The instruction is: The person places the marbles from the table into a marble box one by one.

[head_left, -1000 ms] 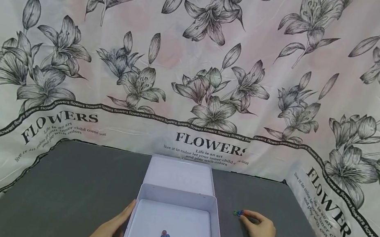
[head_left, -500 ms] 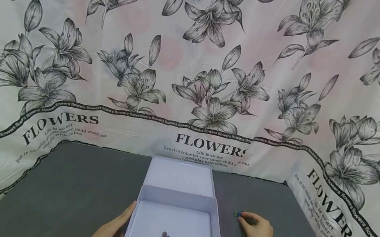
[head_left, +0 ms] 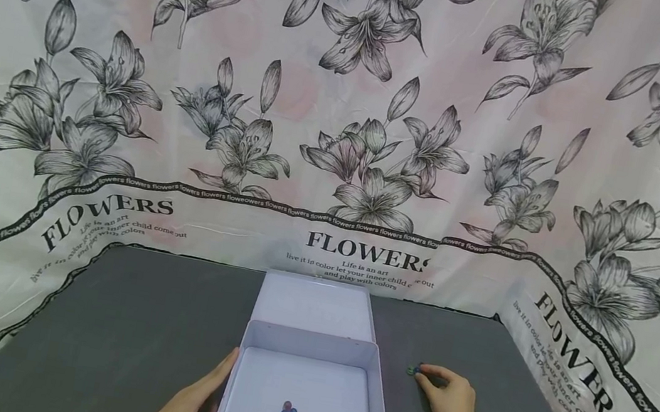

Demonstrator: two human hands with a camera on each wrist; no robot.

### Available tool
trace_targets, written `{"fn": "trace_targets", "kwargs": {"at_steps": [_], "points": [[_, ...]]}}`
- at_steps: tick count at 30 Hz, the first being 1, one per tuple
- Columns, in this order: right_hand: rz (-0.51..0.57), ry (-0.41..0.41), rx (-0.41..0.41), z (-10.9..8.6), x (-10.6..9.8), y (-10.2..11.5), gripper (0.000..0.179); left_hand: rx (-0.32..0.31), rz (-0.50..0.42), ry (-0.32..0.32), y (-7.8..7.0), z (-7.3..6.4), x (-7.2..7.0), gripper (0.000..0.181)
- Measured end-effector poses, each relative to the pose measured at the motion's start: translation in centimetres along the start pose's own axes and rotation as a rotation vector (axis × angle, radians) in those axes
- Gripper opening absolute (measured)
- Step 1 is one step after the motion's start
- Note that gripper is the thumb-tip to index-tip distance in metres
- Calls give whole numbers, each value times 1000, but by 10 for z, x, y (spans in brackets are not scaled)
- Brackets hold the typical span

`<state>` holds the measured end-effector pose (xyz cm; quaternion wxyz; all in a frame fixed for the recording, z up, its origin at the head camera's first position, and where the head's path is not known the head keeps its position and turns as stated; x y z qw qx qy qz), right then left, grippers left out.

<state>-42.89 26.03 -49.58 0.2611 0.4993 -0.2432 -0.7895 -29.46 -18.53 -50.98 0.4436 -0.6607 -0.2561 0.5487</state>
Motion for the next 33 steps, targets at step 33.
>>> {"fn": "trace_targets", "kwargs": {"at_steps": [33], "points": [[231,-66,-14,1,-53,67,13,16,19,-6,-3,0,0,107]]}}
Point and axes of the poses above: each hand's wrist, its own z-axis towards the middle knuckle, its own x-axis out of the palm, y = z × x, the point moved 10 cm from there along z, towards the middle knuckle, and after that the axes turned 2 degrees about y, right-handed, at the moved point
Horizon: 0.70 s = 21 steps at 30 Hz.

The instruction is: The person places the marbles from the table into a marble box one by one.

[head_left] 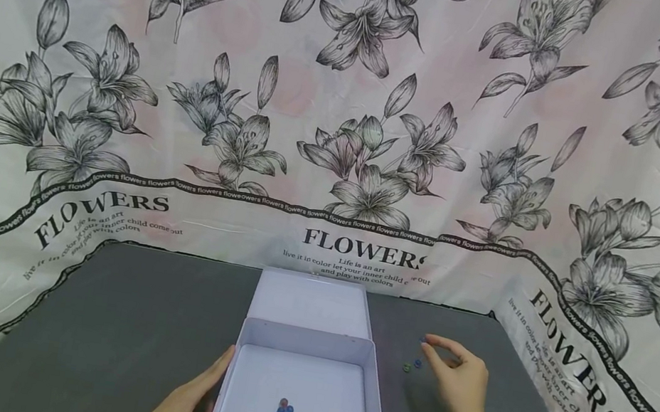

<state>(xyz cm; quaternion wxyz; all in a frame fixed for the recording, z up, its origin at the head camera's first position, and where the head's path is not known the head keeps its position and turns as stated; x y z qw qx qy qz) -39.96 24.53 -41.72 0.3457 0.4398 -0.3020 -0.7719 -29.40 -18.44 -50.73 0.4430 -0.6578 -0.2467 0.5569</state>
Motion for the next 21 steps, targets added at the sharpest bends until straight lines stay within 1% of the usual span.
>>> {"fn": "trace_targets", "kwargs": {"at_steps": [3,6,10,14,17,21], "points": [[11,-8,-11,-1,-2,8,13,0,-1,2,1,0,0,107],[30,14,-4,-2,4,9,14,3,-1,-5,0,0,-2,107],[66,50,8,-3,17,7,14,5,16,-21,-1,-1,-5,107],[85,52,5,-5,28,9,13,20,28,-23,-5,0,-5,106],[95,65,-7,-6,39,17,14,27,28,-25,-6,0,-4,105],[123,103,-20,-8,56,33,14,26,35,-31,-6,-1,-3,105]]}}
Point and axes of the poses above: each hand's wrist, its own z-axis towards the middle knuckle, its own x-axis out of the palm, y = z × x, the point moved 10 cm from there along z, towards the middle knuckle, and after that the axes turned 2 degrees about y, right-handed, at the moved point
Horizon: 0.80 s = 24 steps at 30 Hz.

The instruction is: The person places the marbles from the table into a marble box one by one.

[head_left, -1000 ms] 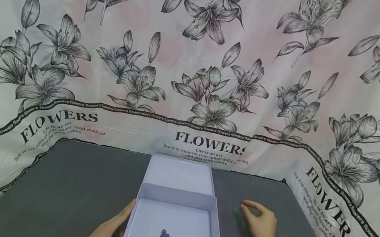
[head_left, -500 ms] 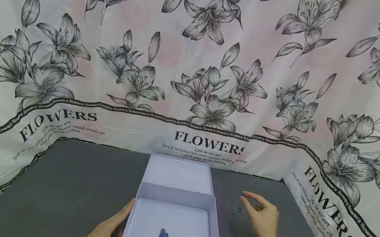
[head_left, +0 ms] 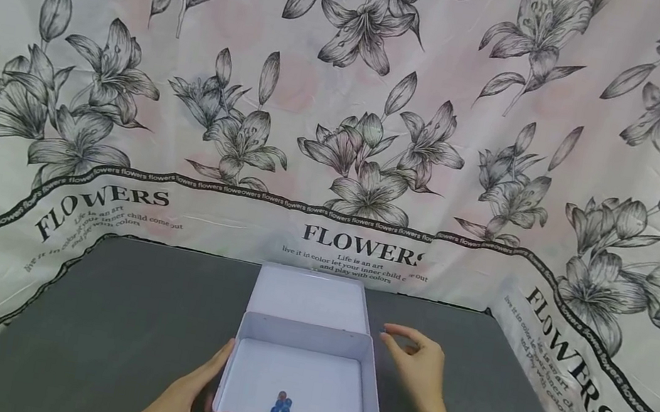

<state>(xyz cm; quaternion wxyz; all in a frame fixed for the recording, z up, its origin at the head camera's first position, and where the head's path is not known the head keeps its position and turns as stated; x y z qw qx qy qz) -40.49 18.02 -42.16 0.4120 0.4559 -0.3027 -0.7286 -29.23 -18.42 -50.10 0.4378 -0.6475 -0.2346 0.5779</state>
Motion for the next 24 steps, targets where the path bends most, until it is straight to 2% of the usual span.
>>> {"fn": "trace_targets", "kwargs": {"at_steps": [9,14,24], "points": [[94,77,-6,1,40,29,13,11,-2,-6,1,1,0,105],[123,107,-28,1,58,41,14,-8,-13,7,2,1,2,107],[176,144,-75,1,82,62,14,-12,-29,18,5,2,2,107]]}}
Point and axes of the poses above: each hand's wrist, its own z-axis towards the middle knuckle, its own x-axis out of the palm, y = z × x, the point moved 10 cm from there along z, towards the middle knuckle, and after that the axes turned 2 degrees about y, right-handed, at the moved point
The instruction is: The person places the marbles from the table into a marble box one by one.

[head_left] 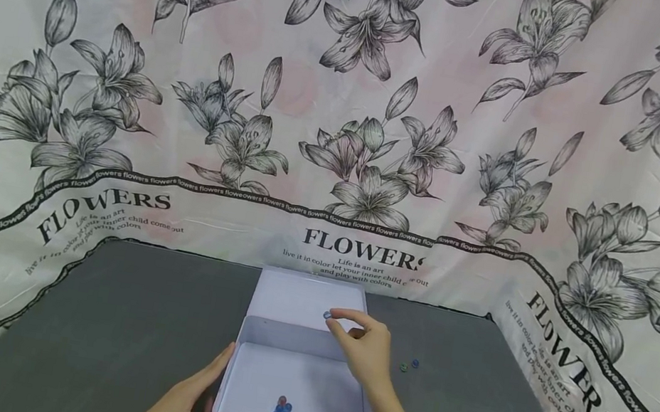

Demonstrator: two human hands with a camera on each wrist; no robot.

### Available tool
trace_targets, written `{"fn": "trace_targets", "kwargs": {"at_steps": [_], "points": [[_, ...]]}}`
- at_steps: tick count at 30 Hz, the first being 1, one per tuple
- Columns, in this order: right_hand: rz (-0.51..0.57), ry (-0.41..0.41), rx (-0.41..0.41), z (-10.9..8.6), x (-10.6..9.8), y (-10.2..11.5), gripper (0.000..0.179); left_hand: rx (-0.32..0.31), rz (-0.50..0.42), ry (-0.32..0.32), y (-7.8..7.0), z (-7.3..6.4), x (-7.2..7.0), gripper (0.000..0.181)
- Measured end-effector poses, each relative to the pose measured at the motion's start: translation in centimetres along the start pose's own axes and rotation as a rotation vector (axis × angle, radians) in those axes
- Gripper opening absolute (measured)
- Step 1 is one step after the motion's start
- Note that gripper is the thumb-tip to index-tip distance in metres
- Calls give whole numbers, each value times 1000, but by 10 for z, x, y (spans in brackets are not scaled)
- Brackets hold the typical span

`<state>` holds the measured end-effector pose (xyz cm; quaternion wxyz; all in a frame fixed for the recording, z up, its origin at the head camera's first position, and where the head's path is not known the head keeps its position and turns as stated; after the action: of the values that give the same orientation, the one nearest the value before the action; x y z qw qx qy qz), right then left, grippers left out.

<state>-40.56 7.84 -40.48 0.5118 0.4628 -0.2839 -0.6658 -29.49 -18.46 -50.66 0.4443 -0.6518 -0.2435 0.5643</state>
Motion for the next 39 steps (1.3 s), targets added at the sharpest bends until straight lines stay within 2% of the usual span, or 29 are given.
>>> {"fn": "trace_targets", "kwargs": {"at_steps": [4,14,21,24,39], "points": [[1,9,-3,0,5,3,14,-2,-1,2,2,-1,1,106],[-49,66,39,0,15,-7,13,-19,19,2,1,-2,1,106],[-176,175,41,-3,32,-14,10,-9,12,0,0,-2,1,106],[-263,225,3,-3,39,-14,8,-7,11,0,0,-2,1,106],[-437,461,20,-14,64,-27,7,3,9,-7,1,-1,-1,108]]}}
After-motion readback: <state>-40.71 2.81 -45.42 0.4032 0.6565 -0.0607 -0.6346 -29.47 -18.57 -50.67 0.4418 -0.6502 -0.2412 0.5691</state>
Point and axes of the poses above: each hand's wrist, its own z-axis towards the middle knuckle, its own x-axis out of the palm, y = z × x, the point moved 10 cm from there along z, towards the middle knuckle, and after that the axes turned 2 degrees about y, right-handed, at the moved point
